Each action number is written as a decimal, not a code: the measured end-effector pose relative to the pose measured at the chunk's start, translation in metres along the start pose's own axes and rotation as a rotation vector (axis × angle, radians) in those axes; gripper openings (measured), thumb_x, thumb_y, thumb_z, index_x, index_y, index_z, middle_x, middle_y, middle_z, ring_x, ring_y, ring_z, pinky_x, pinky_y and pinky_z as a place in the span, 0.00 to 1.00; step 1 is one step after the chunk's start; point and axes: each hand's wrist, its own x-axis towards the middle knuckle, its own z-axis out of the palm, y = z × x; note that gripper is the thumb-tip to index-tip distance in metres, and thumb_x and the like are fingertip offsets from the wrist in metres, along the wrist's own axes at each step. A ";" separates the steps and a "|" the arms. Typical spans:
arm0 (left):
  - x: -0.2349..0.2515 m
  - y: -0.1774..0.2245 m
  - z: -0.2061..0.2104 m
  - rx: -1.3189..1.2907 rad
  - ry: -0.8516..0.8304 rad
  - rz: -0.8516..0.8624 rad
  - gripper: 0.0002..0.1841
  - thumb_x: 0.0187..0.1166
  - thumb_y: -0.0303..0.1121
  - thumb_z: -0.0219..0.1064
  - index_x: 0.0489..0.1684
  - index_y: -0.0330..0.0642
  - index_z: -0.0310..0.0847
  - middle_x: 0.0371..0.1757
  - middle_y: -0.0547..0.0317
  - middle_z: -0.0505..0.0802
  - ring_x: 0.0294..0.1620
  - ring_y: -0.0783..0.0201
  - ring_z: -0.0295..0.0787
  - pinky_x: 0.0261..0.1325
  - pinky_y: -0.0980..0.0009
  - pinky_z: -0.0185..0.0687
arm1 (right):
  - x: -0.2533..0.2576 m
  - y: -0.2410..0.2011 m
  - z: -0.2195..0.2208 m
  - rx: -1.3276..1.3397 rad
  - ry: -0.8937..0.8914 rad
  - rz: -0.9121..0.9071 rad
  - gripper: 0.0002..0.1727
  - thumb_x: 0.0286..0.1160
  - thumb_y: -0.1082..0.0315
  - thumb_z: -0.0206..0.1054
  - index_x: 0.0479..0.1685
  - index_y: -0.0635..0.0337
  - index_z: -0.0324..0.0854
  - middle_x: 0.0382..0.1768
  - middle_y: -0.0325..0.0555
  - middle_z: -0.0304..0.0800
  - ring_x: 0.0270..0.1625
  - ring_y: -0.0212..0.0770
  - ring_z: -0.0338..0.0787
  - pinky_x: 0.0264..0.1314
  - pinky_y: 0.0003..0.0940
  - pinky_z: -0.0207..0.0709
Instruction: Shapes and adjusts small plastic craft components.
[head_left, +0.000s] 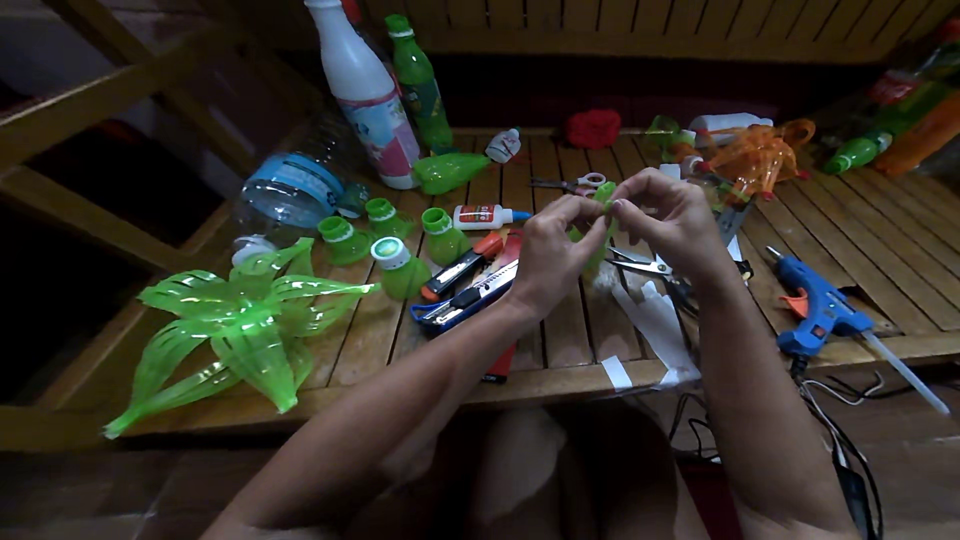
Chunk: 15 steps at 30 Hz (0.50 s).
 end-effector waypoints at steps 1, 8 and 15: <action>0.000 0.000 0.000 -0.019 -0.003 -0.010 0.07 0.78 0.27 0.70 0.45 0.33 0.89 0.42 0.55 0.93 0.44 0.75 0.89 0.52 0.80 0.84 | 0.000 0.000 0.000 -0.009 -0.002 0.004 0.04 0.78 0.72 0.66 0.44 0.63 0.83 0.41 0.34 0.86 0.34 0.19 0.85 0.37 0.16 0.83; -0.001 0.000 -0.001 -0.052 -0.022 -0.041 0.08 0.79 0.29 0.71 0.47 0.34 0.89 0.43 0.57 0.93 0.43 0.76 0.89 0.52 0.80 0.84 | 0.000 -0.001 -0.001 -0.004 0.003 0.004 0.04 0.77 0.72 0.66 0.43 0.63 0.84 0.43 0.36 0.85 0.37 0.20 0.86 0.38 0.16 0.83; 0.000 0.000 -0.002 -0.064 -0.033 -0.052 0.07 0.79 0.29 0.71 0.45 0.35 0.89 0.43 0.58 0.92 0.43 0.76 0.87 0.50 0.80 0.82 | 0.000 0.000 -0.001 0.000 -0.010 -0.011 0.03 0.76 0.73 0.66 0.41 0.62 0.84 0.41 0.35 0.85 0.35 0.19 0.84 0.37 0.15 0.81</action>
